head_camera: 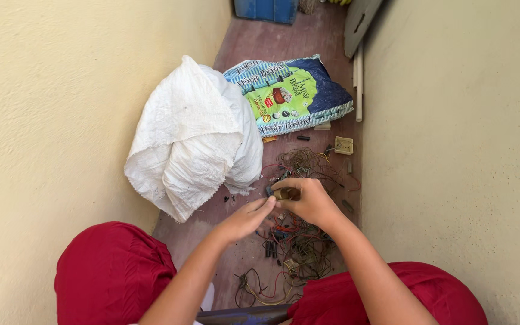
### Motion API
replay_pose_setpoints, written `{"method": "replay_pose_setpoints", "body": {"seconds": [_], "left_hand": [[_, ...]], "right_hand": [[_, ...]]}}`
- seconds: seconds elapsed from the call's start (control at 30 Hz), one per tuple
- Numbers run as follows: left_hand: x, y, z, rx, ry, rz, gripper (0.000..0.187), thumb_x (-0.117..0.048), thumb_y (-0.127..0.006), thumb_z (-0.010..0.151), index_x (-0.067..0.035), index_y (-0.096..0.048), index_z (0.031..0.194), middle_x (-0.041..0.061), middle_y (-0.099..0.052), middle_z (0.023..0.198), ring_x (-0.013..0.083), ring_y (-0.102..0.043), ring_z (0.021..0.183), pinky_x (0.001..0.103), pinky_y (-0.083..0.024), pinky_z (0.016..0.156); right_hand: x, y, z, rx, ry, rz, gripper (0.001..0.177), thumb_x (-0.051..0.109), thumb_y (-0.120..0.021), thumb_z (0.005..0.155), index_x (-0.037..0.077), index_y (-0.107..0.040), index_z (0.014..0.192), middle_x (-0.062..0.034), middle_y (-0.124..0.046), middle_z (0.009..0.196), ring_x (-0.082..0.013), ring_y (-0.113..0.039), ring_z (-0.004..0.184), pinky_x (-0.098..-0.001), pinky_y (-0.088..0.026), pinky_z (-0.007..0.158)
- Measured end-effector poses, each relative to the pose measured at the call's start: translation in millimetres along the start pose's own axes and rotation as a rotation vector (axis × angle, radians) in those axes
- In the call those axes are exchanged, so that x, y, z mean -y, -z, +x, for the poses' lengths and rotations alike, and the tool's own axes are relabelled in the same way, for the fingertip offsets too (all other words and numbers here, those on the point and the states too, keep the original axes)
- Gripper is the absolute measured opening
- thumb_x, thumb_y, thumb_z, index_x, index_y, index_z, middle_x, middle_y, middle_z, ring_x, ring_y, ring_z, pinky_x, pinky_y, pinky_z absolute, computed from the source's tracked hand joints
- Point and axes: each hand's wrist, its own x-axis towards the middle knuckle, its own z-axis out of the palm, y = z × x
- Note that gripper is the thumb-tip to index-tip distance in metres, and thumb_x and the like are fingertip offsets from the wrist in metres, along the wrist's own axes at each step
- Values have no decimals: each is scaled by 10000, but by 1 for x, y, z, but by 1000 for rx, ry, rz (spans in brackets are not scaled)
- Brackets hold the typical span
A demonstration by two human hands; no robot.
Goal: The person sorts various electrical wires and components by hand, coiling some and placing others into a white bag.
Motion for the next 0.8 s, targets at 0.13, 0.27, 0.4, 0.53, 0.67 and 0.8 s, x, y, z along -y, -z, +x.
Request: {"method": "replay_pose_setpoints", "body": {"seconds": [0.13, 0.27, 0.4, 0.53, 0.67, 0.8], "left_hand": [[10, 92, -6, 77, 112, 922, 805, -716, -549, 933, -58, -561, 1397, 166, -602, 1353, 329, -584, 1278, 494, -456, 1084], [15, 176, -26, -390, 308, 1085, 612, -565, -618, 948, -184, -597, 1427, 127, -461, 1574, 310, -462, 1444, 531, -390, 1160], [43, 216, -28, -698, 290, 1005, 474, -444, -686, 923, -222, -649, 1340, 197, -91, 1712, 377, -244, 1517, 545, -362, 1113], [56, 250, 8, -459, 585, 727, 604, -468, -739, 938, -163, -560, 1429, 205, -33, 1688, 395, -191, 1506, 567, -321, 1134], [72, 269, 35, -502, 461, 704, 481, -407, -678, 965, -161, -628, 1375, 119, -440, 1561, 300, -460, 1421, 523, -408, 1133], [53, 272, 26, -778, 65, 612, 458, -282, -723, 907, -84, -613, 1305, 125, -591, 1388, 297, -563, 1298, 500, -479, 1012]], "right_hand": [[-40, -8, 2, -52, -266, 123, 279, 123, -828, 833, 44, -769, 1094, -75, -783, 884, -108, -677, 743, -294, -572, 703], [-73, -22, -3, -52, -331, -79, 337, 69, -847, 733, 54, -802, 1067, -37, -806, 889, -89, -719, 795, -261, -579, 766], [-80, -48, -17, -47, -413, -157, 381, 50, -838, 696, 33, -807, 1075, -39, -805, 866, -110, -723, 787, -262, -572, 768], [-64, -81, -25, -9, -712, 389, 382, 41, -744, 788, -72, -753, 1152, -106, -737, 881, -206, -722, 786, -319, -609, 766], [-26, -121, -3, 55, -932, 543, 398, 45, -629, 854, -67, -696, 1230, -119, -689, 898, -272, -727, 780, -362, -632, 781], [22, -163, 59, 137, -885, 600, 348, 223, -598, 980, -46, -684, 1182, -127, -668, 897, -253, -697, 820, -377, -627, 802]]}}
